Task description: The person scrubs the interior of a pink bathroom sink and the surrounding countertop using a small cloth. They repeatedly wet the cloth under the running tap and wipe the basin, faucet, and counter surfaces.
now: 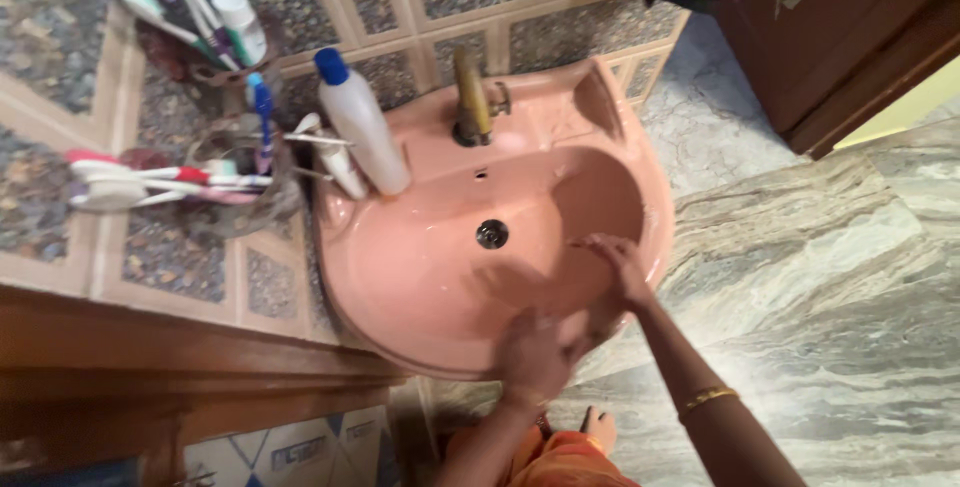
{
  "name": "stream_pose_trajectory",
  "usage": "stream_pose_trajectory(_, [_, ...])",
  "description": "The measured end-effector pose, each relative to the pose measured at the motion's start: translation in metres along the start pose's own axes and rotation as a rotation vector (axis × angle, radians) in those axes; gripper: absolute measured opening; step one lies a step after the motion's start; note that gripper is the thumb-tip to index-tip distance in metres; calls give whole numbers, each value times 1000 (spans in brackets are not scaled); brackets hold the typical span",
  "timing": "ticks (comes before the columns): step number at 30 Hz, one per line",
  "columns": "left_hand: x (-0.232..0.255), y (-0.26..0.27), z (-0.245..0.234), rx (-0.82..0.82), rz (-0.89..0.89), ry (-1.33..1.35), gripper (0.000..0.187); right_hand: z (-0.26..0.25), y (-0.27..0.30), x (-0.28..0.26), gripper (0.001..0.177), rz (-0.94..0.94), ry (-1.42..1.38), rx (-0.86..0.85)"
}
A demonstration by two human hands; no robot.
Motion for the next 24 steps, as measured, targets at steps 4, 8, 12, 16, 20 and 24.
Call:
stream_pose_trajectory(4, [58,-59,121,-593,-17,-5,46,1,6,-14,33,18,-56,46])
stream_pose_trajectory(8, [56,-106,187,-589,9,96,40,-32,11,-60,31,-72,178,196])
stream_pose_trajectory(12, [4,-102,223,-614,-209,241,39,-45,38,-96,25,-104,595,383])
stream_pose_trajectory(16, [-39,-80,218,-360,-517,99,53,-11,61,-122,14,-413,962,80])
stream_pose_trajectory(20, [-52,-69,202,-181,-564,293,23,-7,63,-129,23,-581,920,-130])
stream_pose_trajectory(24, [-58,-74,181,69,-537,581,16,-21,31,-113,17,-384,952,-168])
Point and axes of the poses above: each hand's wrist, its own y-axis away from the middle knuckle, its own z-axis out of the palm, x = y × z, the point moved 8 cm from there along -y, towards the middle knuckle
